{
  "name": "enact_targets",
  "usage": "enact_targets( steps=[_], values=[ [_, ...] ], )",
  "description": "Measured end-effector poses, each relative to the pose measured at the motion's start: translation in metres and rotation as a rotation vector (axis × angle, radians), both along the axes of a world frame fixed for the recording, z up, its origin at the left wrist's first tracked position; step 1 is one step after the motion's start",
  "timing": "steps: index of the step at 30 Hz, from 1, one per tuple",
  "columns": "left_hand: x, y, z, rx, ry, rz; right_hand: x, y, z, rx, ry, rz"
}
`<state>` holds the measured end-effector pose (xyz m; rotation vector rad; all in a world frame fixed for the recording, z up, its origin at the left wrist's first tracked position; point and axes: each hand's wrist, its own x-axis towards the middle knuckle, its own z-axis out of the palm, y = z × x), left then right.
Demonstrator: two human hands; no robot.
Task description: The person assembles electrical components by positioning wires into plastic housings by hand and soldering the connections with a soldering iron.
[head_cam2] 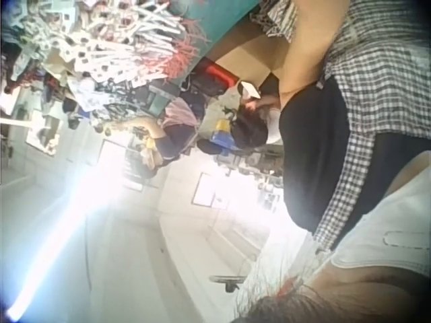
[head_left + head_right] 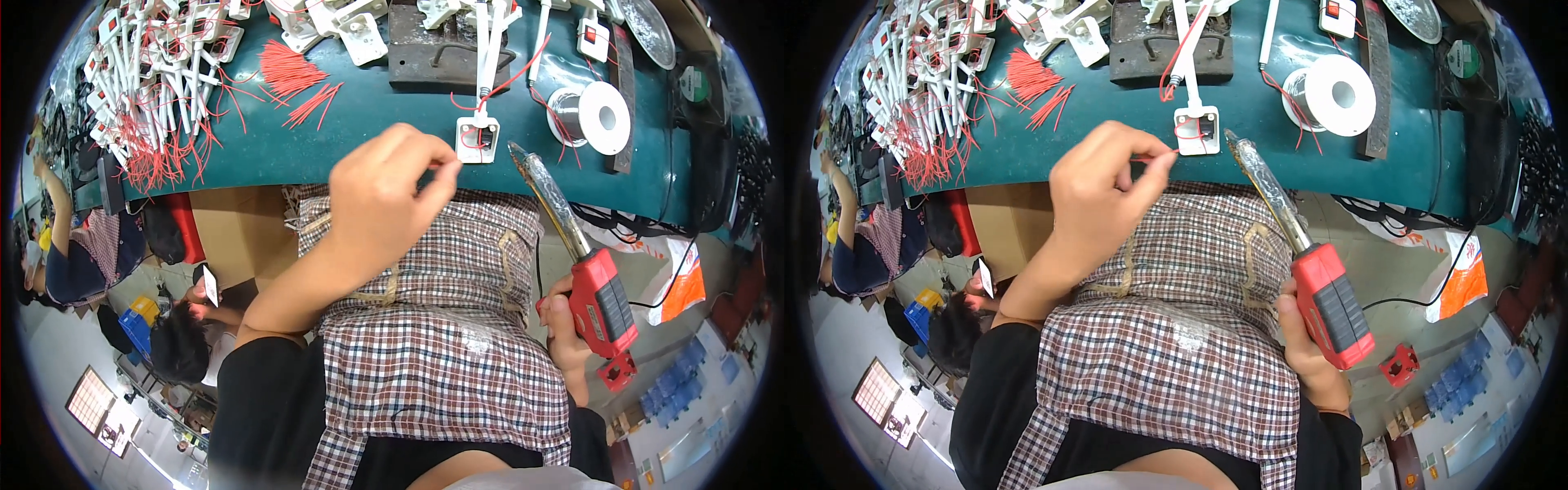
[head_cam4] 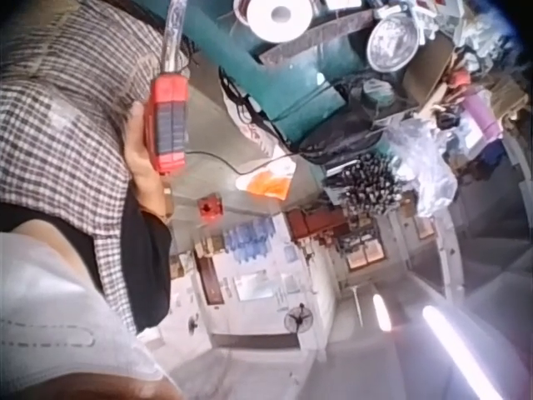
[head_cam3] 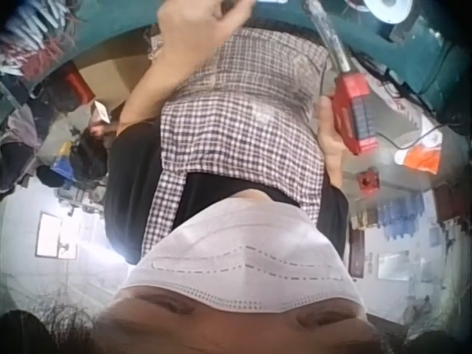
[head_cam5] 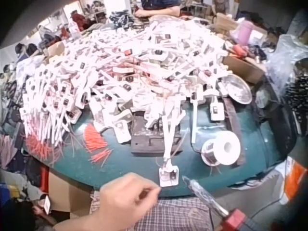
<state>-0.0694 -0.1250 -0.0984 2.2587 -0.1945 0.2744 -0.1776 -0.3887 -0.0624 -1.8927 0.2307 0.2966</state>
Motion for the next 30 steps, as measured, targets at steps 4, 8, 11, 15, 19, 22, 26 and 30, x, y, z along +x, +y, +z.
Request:
enact_targets(
  steps=[4,8,11,15,19,22,26,30],
  values=[
    [0.002,-0.013,-0.010,0.034,-0.066,-0.003,-0.005,-0.002,-0.001,-0.026,0.022,-0.018],
    [0.004,-0.016,-0.019,0.058,-0.179,0.009,-0.003,-0.009,-0.003,-0.044,0.010,0.016],
    [0.005,-0.017,-0.020,0.067,-0.193,0.019,0.000,-0.010,-0.005,-0.059,0.008,0.044],
    [0.005,-0.017,-0.021,0.082,-0.194,0.012,0.004,-0.011,-0.009,-0.042,-0.042,0.101],
    [0.005,-0.018,-0.021,0.092,-0.187,0.011,0.005,-0.008,-0.008,-0.050,-0.038,0.083],
    [0.005,-0.018,-0.023,0.086,-0.190,0.009,0.005,-0.007,-0.007,-0.042,0.002,0.051],
    [0.005,-0.017,-0.021,0.104,-0.199,0.008,0.006,-0.007,-0.007,-0.022,-0.008,0.066],
    [0.006,-0.016,-0.020,0.114,-0.208,-0.001,0.006,-0.005,-0.006,-0.023,-0.002,0.049]
  ],
)
